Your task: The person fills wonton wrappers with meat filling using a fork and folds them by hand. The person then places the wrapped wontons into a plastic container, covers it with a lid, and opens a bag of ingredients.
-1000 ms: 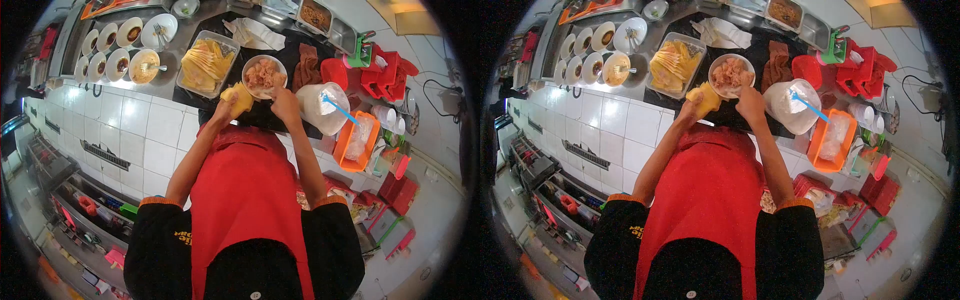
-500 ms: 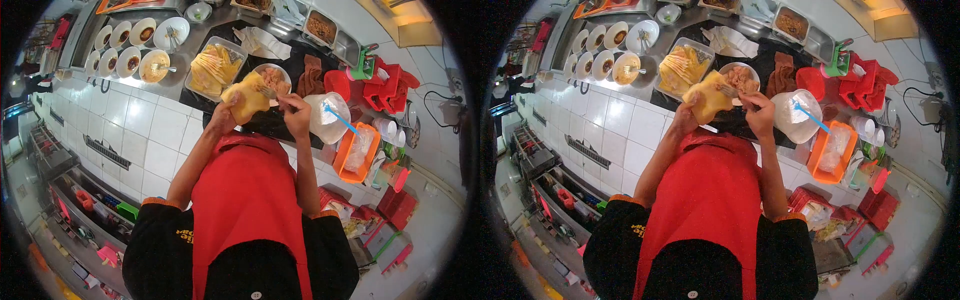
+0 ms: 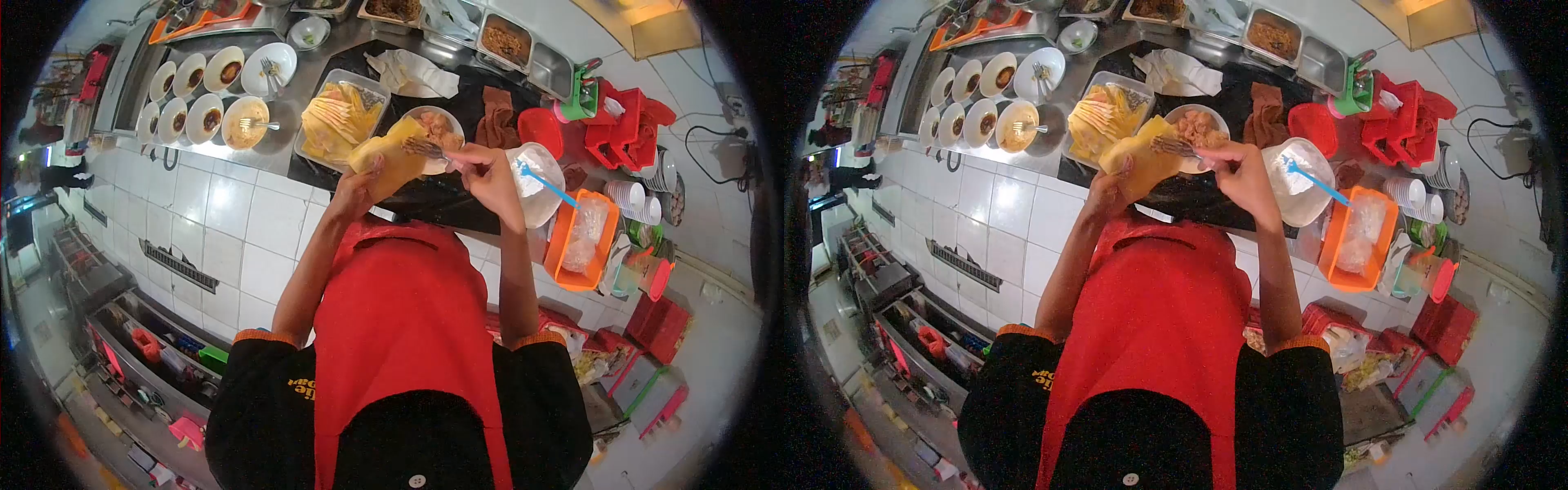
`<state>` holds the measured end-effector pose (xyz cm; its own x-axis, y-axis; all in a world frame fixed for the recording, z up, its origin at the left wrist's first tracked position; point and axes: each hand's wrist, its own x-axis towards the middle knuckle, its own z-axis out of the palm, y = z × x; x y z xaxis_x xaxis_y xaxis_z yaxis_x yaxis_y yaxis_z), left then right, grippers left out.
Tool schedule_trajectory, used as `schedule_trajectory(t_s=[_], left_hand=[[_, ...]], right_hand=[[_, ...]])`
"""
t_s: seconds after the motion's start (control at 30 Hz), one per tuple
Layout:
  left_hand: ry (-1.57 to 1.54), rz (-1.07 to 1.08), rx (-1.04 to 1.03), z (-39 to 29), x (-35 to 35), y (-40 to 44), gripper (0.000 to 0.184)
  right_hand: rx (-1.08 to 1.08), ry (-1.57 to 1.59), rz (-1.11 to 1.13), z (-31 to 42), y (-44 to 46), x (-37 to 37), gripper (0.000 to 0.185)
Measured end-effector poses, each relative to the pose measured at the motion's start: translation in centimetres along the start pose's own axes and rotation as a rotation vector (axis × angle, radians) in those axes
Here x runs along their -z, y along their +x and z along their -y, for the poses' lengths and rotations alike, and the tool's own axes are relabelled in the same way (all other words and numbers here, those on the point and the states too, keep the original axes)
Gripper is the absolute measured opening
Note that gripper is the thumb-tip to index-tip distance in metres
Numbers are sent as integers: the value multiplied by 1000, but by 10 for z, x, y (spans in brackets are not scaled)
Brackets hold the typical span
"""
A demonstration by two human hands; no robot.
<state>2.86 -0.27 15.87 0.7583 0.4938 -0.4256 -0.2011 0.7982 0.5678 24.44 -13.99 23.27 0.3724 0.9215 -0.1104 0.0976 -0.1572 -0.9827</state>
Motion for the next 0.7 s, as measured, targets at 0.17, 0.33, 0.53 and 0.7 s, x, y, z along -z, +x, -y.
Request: schedule_trajectory(t_s=[0.17, 0.33, 0.53, 0.7], left_hand=[[-188, 58, -11, -7, -14, 4, 52], [-305, 74, -48, -18, -12, 6, 53], [-100, 137, 63, 31, 22, 26, 43], [-10, -5, 53, 40, 18, 29, 48]], right_hand=[[297, -244, -119, -23, 2, -18, 30], [90, -148, -96, -28, -4, -3, 24], [-75, -174, -49, -17, 4, -21, 29], [222, -523, -194, -39, 10, -60, 32]])
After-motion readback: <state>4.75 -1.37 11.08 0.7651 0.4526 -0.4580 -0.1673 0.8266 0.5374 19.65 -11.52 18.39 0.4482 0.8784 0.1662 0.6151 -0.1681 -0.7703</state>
